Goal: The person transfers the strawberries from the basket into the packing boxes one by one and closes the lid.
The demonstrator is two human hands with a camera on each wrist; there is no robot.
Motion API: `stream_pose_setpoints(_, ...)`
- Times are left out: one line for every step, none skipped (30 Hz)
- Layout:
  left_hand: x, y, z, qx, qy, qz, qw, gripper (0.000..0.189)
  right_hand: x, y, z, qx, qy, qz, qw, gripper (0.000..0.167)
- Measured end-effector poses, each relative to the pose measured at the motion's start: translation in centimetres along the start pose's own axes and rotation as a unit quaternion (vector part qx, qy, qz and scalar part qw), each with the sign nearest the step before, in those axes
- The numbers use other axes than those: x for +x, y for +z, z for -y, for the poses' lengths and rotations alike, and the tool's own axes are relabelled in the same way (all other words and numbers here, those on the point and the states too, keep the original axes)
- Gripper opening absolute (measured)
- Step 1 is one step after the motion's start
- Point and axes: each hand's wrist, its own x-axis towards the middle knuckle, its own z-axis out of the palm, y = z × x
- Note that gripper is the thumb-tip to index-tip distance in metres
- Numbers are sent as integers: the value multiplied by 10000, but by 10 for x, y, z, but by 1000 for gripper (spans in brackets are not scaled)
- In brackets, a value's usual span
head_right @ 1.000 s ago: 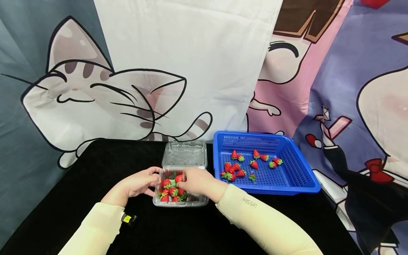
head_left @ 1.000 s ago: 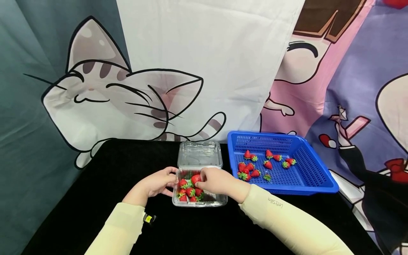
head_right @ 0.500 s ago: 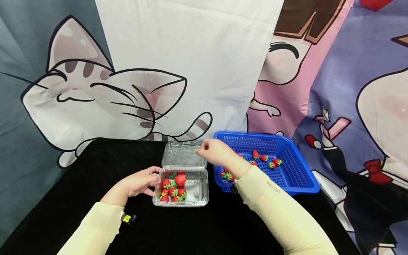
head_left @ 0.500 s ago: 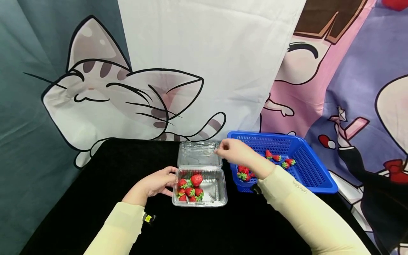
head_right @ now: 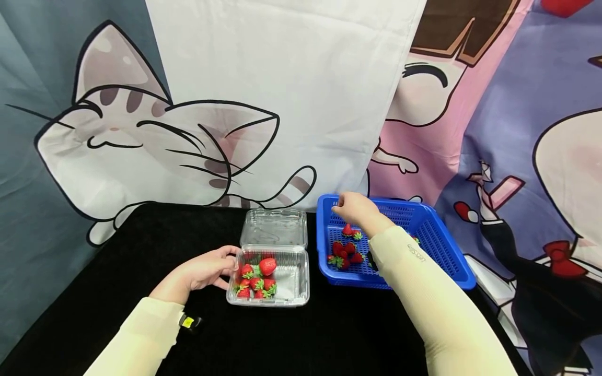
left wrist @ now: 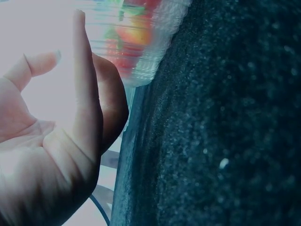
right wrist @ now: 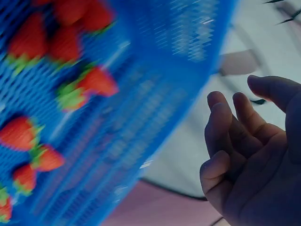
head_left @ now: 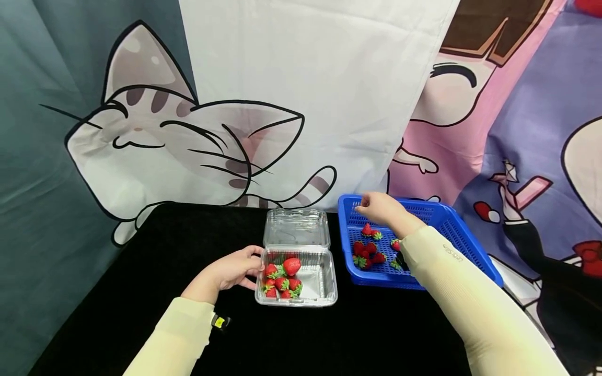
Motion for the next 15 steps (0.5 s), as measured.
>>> stream_pose_setpoints(0, 0, 0, 2, 0, 5, 10000, 60, 4, 2, -6, -51, 20, 70, 10000, 25)
stream_pose_setpoints(-1, -1, -1, -6, 5, 15, 10000, 60, 7, 4, -12, -77, 32, 128, 9999, 24)
stream_pose_setpoints(-1, -1, -1, -6, 12, 30, 10000, 60, 9, 6, -17, -104, 71, 173, 9998, 23)
stream_pose_setpoints(-1, -1, -1, -17, 18, 45, 10000, 60, 12, 9, -21, -139, 136, 219, 9996, 23)
stream_pose_setpoints(-1, -1, -1, -3, 31, 60, 10000, 60, 15, 12, -25, -151, 205, 275, 9993, 24)
stream_pose_setpoints(-1, -1, -1, 5, 48, 82, 10000, 60, 17, 14, -28, -153, 264, 334, 9990, 25)
stream_pose_setpoints(-1, -1, -1, -28, 21, 71, 10000, 60, 19, 17, -31, -166, 318, 378, 9986, 25)
stream_pose_setpoints(-1, -1, -1, -60, 3, 57, 10000, 60, 21, 20, -33, -210, 378, 385, 9983, 24)
stream_pose_setpoints(-1, 0, -1, -78, -15, 42, 10000, 60, 23, 23, -35, -281, 466, 395, 9977, 24)
stream_pose_setpoints(-1, 0, -1, -94, -35, 22, 9999, 60, 25, 27, -37, -340, 538, 420, 9971, 23)
stream_pose_setpoints(-1, 0, -1, -103, -60, -9, 9999, 60, 27, 30, -38, -392, 595, 459, 9964, 22)
stream_pose_setpoints(-1, 0, -1, -115, -93, -49, 9999, 61, 29, 34, -40, -443, 656, 507, 9956, 24)
stream_pose_setpoints(-1, 0, -1, -119, -128, -87, 9998, 60, 30, 37, -42, -493, 738, 541, 9946, 27)
stream_pose_setpoints(-1, 0, -2, -104, -138, -106, 9998, 61, 32, 40, -44, -555, 816, 579, 9934, 32)
stream_pose_setpoints(-1, 1, -2, -77, -136, -122, 9998, 61, 33, 43, -46, -596, 875, 631, 9924, 36)
